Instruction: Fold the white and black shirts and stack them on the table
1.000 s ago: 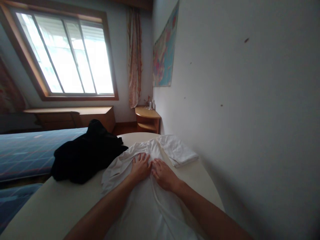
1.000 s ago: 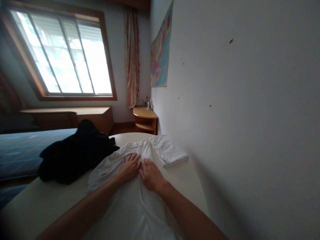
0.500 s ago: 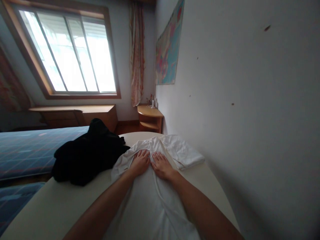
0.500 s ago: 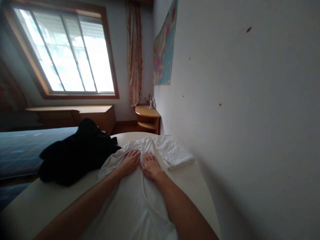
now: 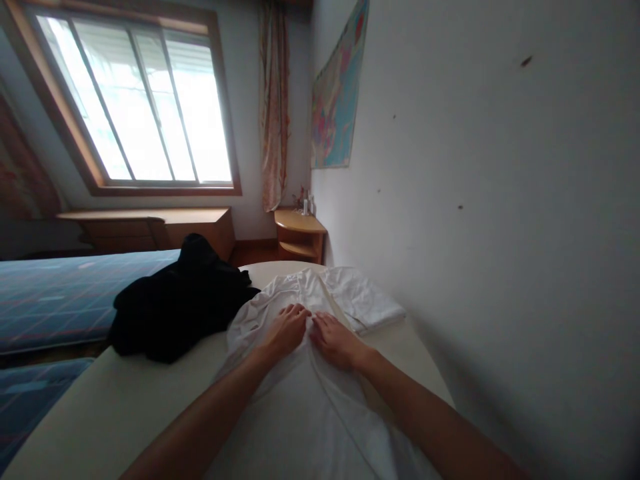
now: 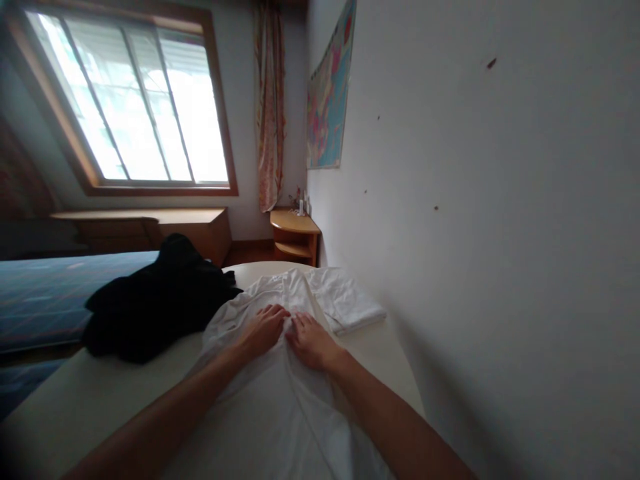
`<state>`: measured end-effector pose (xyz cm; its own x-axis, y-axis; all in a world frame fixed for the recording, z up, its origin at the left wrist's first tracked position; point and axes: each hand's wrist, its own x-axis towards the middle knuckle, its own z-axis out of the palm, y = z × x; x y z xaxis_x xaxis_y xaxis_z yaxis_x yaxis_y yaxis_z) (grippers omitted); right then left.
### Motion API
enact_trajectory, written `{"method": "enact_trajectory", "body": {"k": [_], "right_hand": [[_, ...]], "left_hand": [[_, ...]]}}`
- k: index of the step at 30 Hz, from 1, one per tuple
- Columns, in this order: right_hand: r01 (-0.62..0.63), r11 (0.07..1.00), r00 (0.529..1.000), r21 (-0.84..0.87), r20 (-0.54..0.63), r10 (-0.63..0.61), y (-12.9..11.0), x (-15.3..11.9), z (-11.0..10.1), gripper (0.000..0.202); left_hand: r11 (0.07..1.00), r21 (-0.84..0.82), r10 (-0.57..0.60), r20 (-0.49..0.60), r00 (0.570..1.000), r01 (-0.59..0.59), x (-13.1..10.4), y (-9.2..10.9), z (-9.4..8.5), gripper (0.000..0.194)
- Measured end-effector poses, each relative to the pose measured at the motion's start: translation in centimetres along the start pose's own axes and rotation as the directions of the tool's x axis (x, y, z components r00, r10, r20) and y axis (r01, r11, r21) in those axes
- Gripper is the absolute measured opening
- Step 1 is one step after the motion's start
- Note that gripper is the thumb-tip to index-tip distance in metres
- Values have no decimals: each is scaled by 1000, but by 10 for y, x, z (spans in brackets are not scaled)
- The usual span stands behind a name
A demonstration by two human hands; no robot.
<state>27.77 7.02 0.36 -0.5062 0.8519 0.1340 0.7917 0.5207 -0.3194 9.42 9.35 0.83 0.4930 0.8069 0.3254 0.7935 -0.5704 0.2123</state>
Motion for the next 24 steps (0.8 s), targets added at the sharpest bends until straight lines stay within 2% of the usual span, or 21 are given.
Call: {"method": "enact_trajectory", "body": {"k": [5,8,11,14,17,21,24], "right_hand": [[67,997,997,-29,41,-66,-23,-73,-32,37],[-34,998,991,-47,129,40,-41,-109,-51,39],[-174,980,953,-94,234,191,-54,-136,-64,34],[-222,968,909,-114,337,248,-64,-153,-76,30],[-236,971,881,-22,417,224,-74,-162,-93,32],[-262,949,823,177,554,124,-93,-169,-107,60],[-220,948,780,228,625,31,-102,-169,-101,72]], "left_hand": [[999,-45,31,34,999,-29,-28,22,-3,26],[997,-72,32,96,995,-25,-47,33,-3,32],[996,-86,3,183,983,12,-62,40,-3,44],[996,-91,-6,198,980,25,-70,41,-1,49],[993,-113,0,174,985,21,-72,37,3,48],[986,-167,-1,92,996,17,-73,32,8,46],[981,-194,1,17,1000,2,-74,32,8,41]]}}
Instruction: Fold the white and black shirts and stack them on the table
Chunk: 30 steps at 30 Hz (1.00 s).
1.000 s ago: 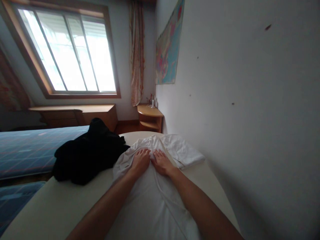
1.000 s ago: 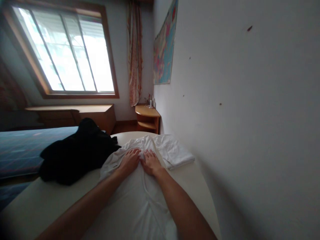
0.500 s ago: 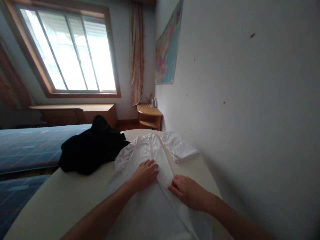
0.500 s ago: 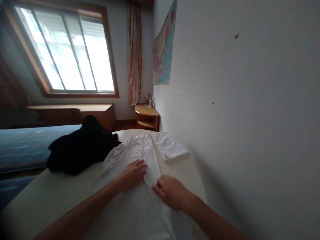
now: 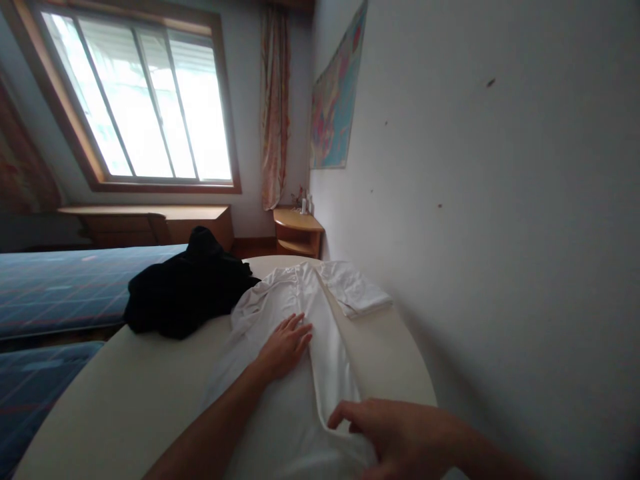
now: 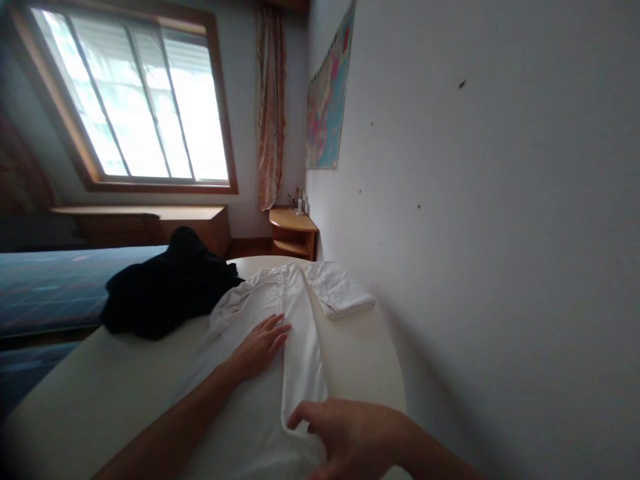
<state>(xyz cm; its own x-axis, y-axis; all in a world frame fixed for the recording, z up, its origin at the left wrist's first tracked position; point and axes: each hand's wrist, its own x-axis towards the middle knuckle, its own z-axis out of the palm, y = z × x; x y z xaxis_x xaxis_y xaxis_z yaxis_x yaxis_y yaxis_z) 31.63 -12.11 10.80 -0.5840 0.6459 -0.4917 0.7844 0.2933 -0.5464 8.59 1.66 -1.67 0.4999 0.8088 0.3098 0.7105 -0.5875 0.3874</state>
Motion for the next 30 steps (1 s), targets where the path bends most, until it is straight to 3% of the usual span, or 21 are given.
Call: {"method": "enact_trajectory", "body": {"k": [3,5,10,16,26,30], "right_hand": [[61,997,992,54,105,-67,-1,12,9,78],[75,994,987,81,137,-86,-2,18,11,71],[64,989,998,-134,25,-61,-12,26,14,27],[177,933,936,-313,-240,-258,-14,51,20,34],[336,851,884,-404,-175,-433,4,74,7,15],[429,835,833,-344,-209,-513,7,79,9,15]], "left_hand": [[1000,-20,10,-70,997,-12,-1,4,-3,35],[1000,-27,8,-97,995,-11,-2,7,-6,31],[999,-33,18,-87,996,-21,-1,10,-8,26],[998,-55,36,-63,997,-40,2,7,-8,31],[998,-58,-31,-80,996,26,3,13,-15,24],[998,-49,-34,-108,994,29,2,12,-14,23]]}}
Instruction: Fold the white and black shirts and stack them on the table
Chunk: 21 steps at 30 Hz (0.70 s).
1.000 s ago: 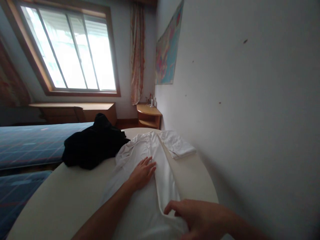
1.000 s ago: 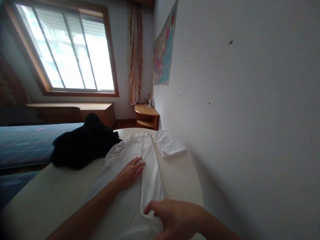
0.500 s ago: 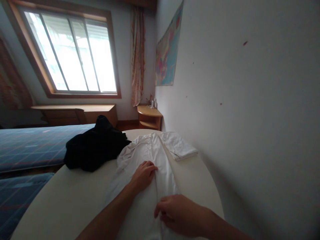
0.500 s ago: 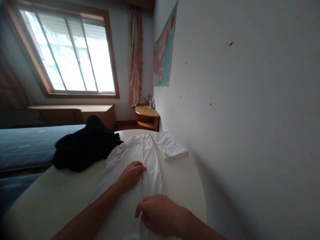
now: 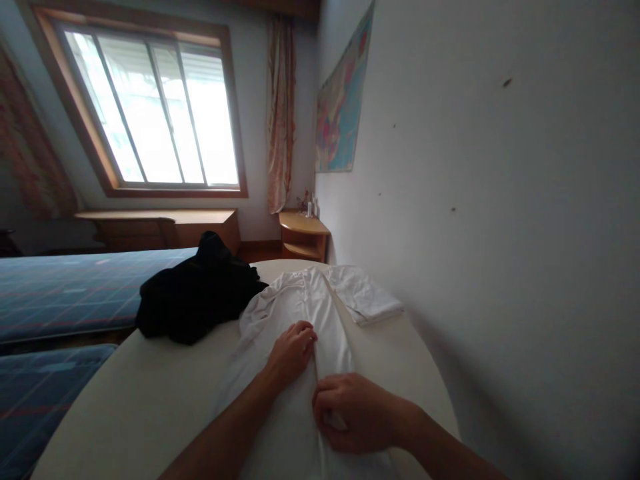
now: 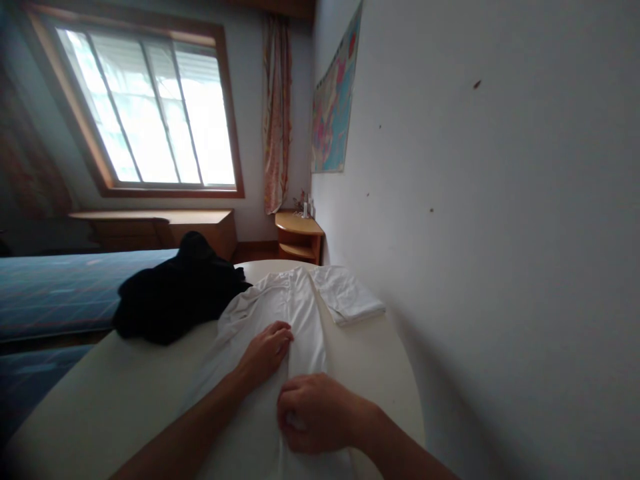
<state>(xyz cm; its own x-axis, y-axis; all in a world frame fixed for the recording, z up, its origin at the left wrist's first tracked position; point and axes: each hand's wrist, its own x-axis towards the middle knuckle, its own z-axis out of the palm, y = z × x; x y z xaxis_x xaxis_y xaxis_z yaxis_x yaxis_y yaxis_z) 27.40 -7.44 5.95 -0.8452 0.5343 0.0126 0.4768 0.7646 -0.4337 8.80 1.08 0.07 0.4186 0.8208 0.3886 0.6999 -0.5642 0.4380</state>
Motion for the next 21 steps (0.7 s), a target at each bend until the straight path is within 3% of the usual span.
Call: {"method": "enact_trajectory", "body": {"k": [3,6,9,11,15,21], "right_hand": [[45,996,999,71,-32,-42,3,1,6,17],[-1,998,998,61,-57,5,6,3,14,23],[-80,996,987,27,-136,83,8,2,20,28],[-88,996,982,17,-165,89,7,-2,25,41],[-115,993,986,-13,-125,113,4,-13,36,69],[-132,991,988,28,-70,134,-2,-23,47,70]], "left_hand": [[1000,6,-16,-15,1000,16,-1,0,1,21],[1000,14,-12,-8,1000,12,-1,0,2,25],[997,82,-17,56,998,13,-2,-3,7,35],[988,150,-37,117,992,19,-3,-6,10,41],[974,227,-57,180,982,15,-5,-5,13,45],[971,239,-63,245,967,3,-8,5,13,49]]}}
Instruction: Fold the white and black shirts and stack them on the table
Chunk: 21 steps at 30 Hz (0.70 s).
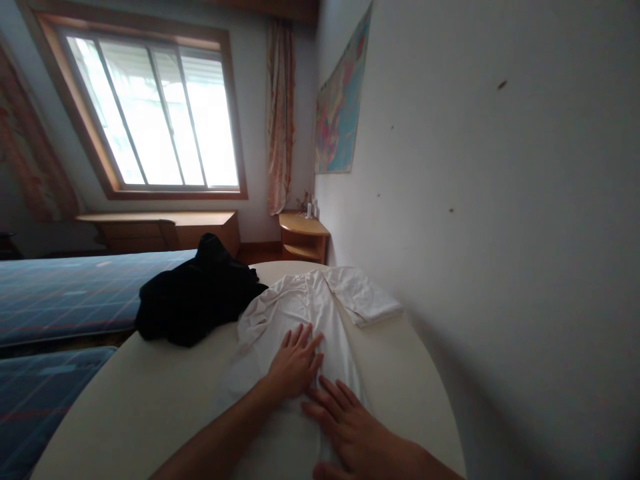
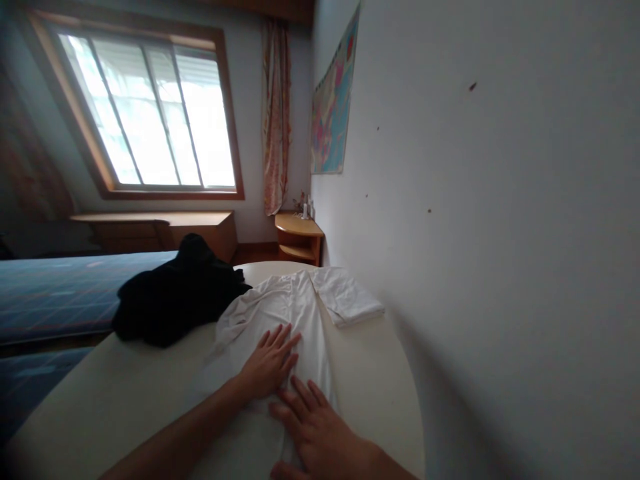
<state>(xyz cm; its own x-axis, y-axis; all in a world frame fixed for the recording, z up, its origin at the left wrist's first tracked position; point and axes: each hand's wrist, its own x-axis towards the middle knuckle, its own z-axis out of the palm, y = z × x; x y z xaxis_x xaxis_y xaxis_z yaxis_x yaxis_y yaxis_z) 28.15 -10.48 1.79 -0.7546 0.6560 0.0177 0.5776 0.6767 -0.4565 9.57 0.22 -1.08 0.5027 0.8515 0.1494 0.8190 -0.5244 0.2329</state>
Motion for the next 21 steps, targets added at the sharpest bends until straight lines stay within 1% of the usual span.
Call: {"method": "enact_trajectory", "body": {"k": [2,4,6,7,9,10,11,13,14,15,16,17,19,21], "right_hand": [[-36,999,995,8,-92,36,1,2,-1,56],[-96,995,971,25,-217,99,7,7,-3,41],[-153,987,939,46,-305,160,18,14,-9,40],[-174,983,925,53,-335,182,25,18,-12,40],[-194,980,905,47,-378,197,41,26,-20,41],[-193,981,903,33,-385,190,48,31,-23,42],[-188,982,906,14,-383,179,55,35,-26,44],[-181,983,922,-28,-354,160,66,43,-30,48],[-185,982,931,-45,-329,160,70,47,-30,50],[-191,980,940,-63,-299,164,73,49,-29,52],[-196,977,949,-83,-268,168,75,51,-28,53],[-199,974,956,-106,-239,170,76,52,-27,54],[-209,964,963,-162,-208,174,72,50,-26,52],[-228,951,959,-210,-218,182,65,46,-30,48]], "left_hand": [[1000,-15,21,39,999,-21,-5,3,-2,50],[995,-49,86,54,995,-84,-14,6,-7,49],[977,-94,196,46,979,-191,-29,11,-16,50],[959,-117,264,40,964,-258,-37,15,-23,51],[898,-153,425,48,904,-413,-56,23,-37,51],[851,-177,512,71,856,-495,-64,27,-44,53],[796,-195,597,99,796,-573,-72,31,-49,53],[705,-199,707,140,693,-680,-82,36,-54,48],[676,-183,737,149,659,-714,-85,38,-52,46],[659,-158,752,147,643,-735,-86,39,-48,44],[651,-132,759,135,637,-748,-86,39,-40,43],[647,-108,762,118,637,-755,-86,40,-30,43],[654,-76,757,70,650,-753,-85,43,-5,43],[679,-83,734,33,679,-730,-86,51,23,48]]}}
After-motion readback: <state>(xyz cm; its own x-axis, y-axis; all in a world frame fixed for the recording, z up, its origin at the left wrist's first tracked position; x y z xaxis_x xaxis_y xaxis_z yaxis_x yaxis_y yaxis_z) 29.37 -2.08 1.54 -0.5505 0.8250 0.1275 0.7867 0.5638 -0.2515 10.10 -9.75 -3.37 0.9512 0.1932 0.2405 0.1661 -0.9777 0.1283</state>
